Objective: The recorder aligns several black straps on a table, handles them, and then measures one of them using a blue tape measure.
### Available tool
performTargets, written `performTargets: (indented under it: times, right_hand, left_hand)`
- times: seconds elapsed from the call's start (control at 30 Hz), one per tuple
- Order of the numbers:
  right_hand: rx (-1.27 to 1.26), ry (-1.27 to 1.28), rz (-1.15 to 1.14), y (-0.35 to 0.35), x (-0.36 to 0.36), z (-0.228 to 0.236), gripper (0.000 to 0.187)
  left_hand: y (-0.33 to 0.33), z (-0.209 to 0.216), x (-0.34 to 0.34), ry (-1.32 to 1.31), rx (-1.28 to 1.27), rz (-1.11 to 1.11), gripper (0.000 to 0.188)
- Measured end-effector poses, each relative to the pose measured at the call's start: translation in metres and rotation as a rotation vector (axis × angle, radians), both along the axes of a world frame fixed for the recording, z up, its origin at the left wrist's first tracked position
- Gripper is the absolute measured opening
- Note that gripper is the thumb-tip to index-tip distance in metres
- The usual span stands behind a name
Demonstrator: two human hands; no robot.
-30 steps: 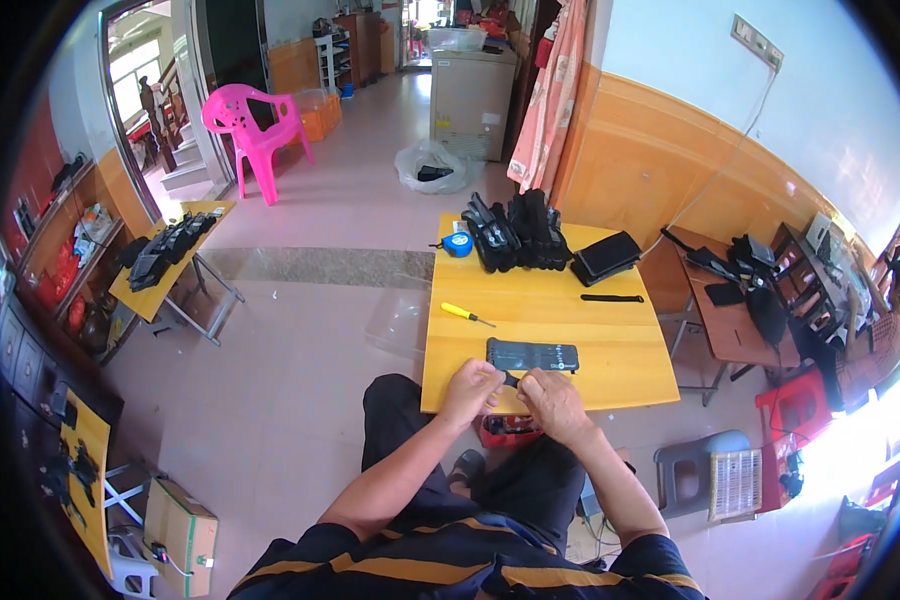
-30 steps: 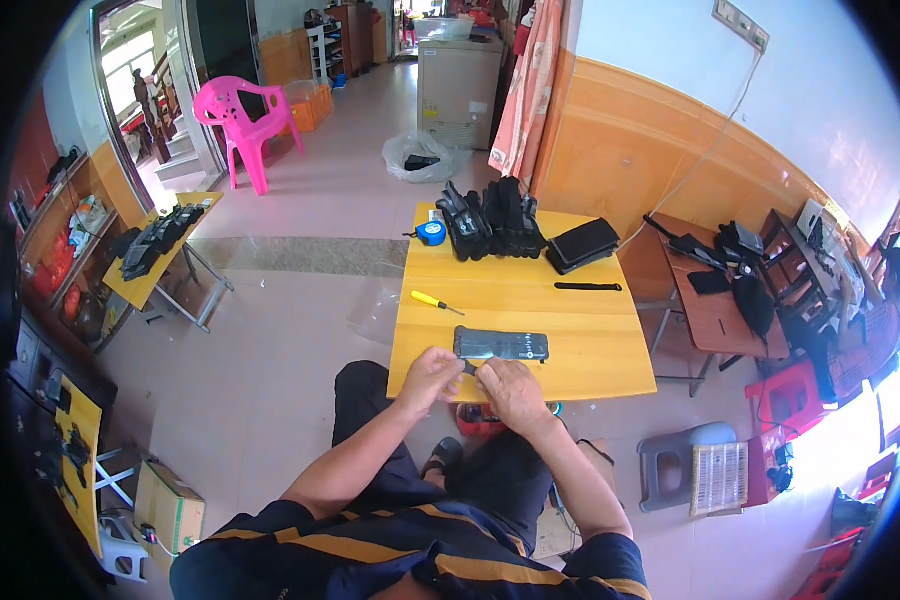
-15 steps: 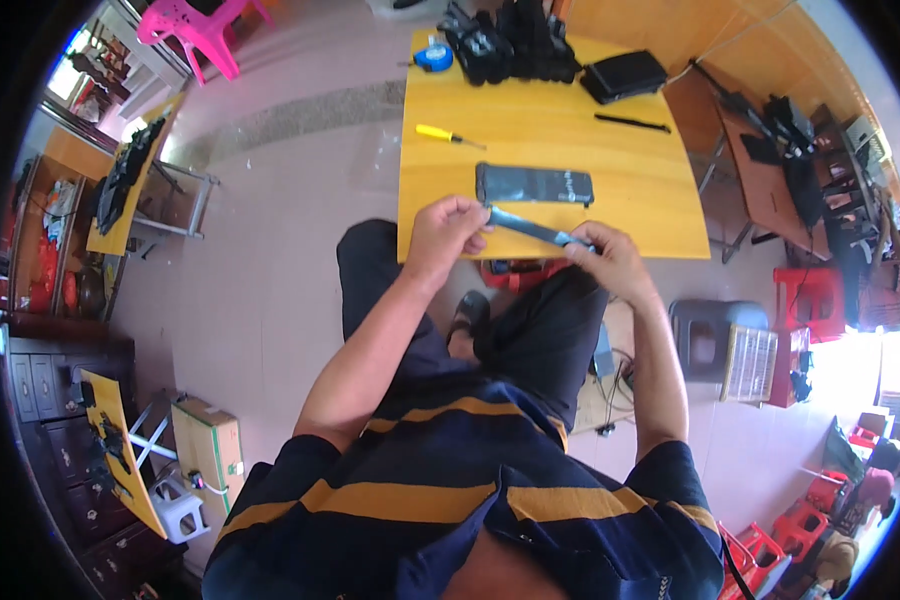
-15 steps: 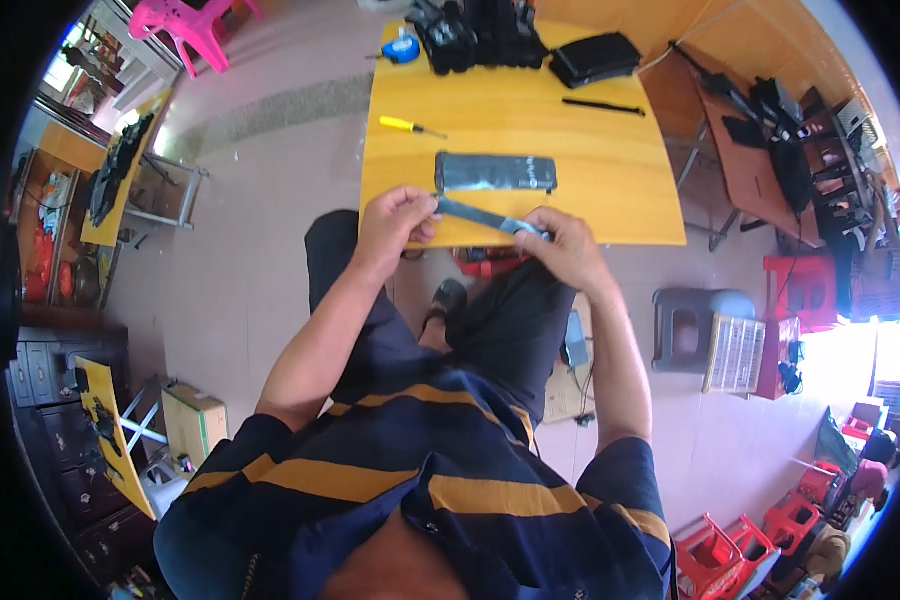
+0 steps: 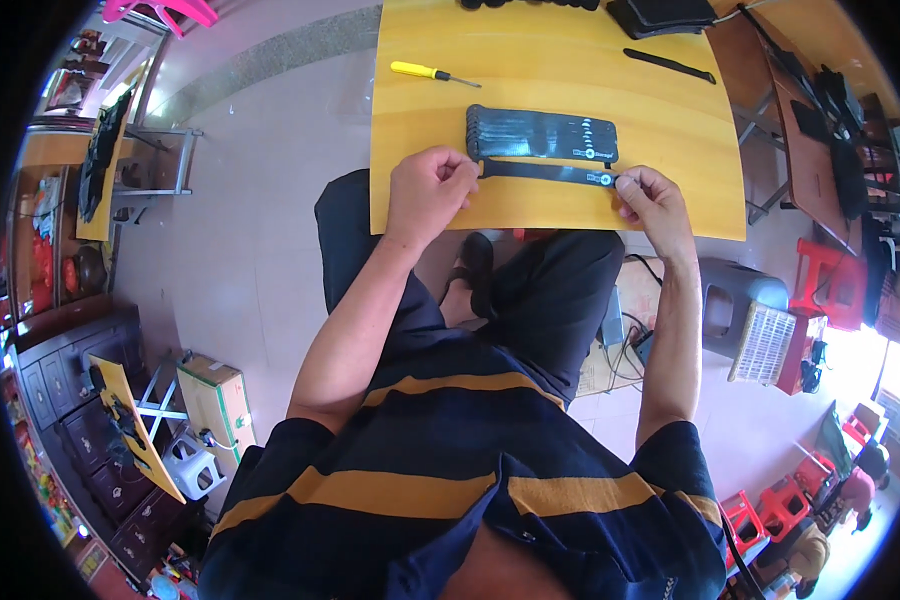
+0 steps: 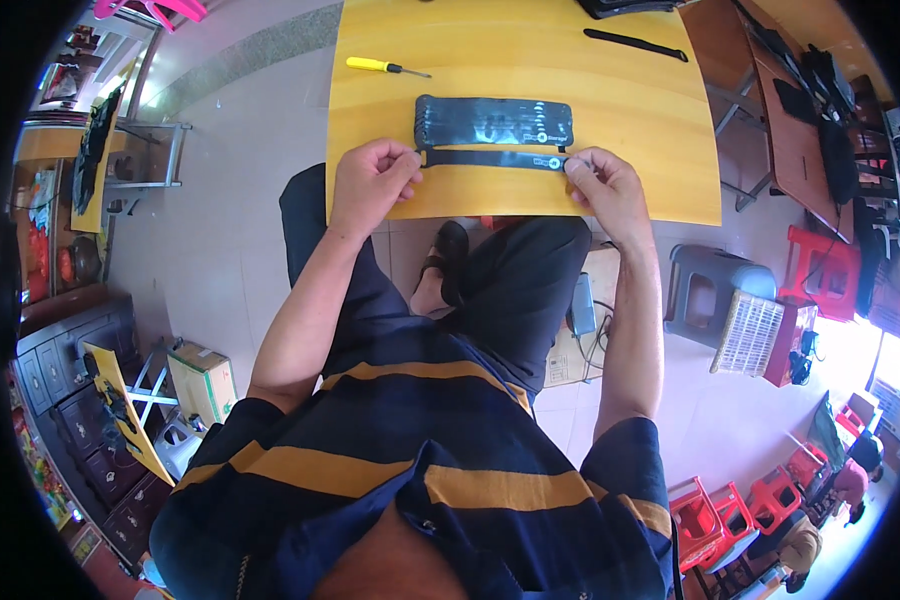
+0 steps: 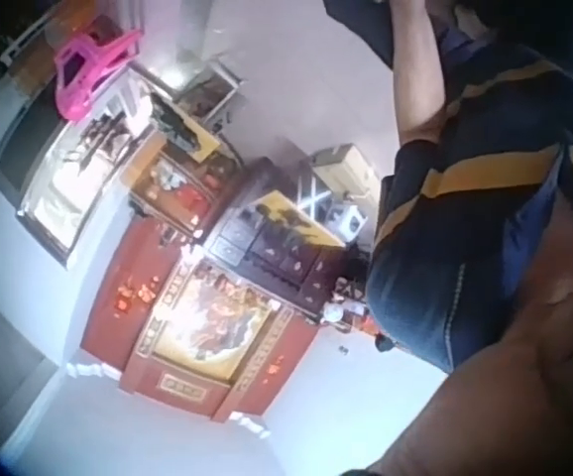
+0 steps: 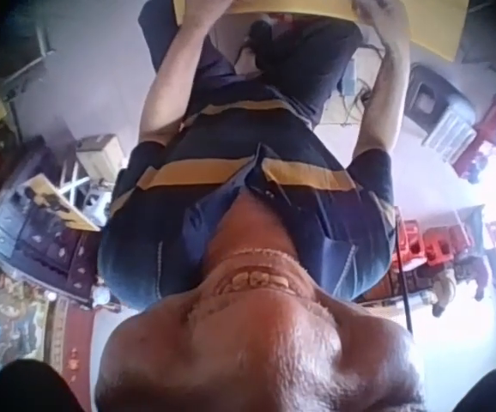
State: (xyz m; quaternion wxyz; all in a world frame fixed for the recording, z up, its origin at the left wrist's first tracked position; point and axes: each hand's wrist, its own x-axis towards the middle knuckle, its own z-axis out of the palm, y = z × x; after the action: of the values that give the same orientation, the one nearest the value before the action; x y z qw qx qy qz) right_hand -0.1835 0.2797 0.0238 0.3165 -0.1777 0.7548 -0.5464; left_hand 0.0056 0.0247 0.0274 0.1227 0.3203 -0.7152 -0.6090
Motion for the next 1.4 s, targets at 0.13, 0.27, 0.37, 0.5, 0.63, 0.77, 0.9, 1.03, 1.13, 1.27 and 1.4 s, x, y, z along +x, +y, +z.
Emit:
performTargets:
  times: [0.13,0.27,0.37,0.5,0.63,0.77,0.9,1.03,1.13,1.27,1.4]
  right_hand:
    - [0.046,0.0,-0.054,-0.013,0.0,-0.002,0.019]
    - [0.046,0.04,-0.087,-0.016,-0.005,-0.012,0.019]
    - [0.059,0.068,-0.104,-0.018,-0.009,-0.015,0.019]
    - [0.035,0.035,-0.126,-0.023,-0.011,-0.014,0.018]
    - [0.009,-0.019,-0.164,-0.021,-0.012,-0.016,0.017]
    - [0.035,-0.037,-0.194,-0.021,-0.011,-0.013,0.017]
    - [0.056,-0.02,-0.205,-0.021,-0.01,-0.013,0.016]
    - [0.031,-0.048,-0.212,-0.02,-0.013,-0.014,0.017]
    - [0.051,-0.044,-0.225,-0.021,-0.012,-0.013,0.017]
    - [0.057,-0.032,-0.241,-0.023,-0.012,-0.013,0.017]
    - [0.077,-0.013,-0.239,-0.023,-0.011,-0.012,0.017]
  left_hand:
    - [-0.013,-0.007,-0.007,-0.057,-0.184,-0.04,0.016]
    - [-0.015,-0.012,-0.012,-0.064,-0.281,-0.042,0.015]
    - [-0.014,-0.013,-0.015,-0.08,-0.305,-0.062,0.015]
    - [-0.019,-0.018,-0.014,-0.105,-0.298,-0.077,0.015]
    - [-0.025,-0.019,-0.018,-0.136,-0.219,-0.096,0.017]
    - [-0.024,-0.017,-0.021,-0.201,-0.233,-0.105,0.018]
    - [-0.024,-0.014,-0.024,-0.227,-0.227,-0.08,0.019]
    - [-0.024,-0.015,-0.024,-0.23,-0.216,-0.08,0.019]
    - [-0.023,-0.011,-0.025,-0.228,-0.222,-0.076,0.019]
    - [-0.022,-0.01,-0.027,-0.238,-0.205,-0.036,0.015]
    - [-0.021,-0.007,-0.028,-0.248,-0.2,-0.041,0.014]
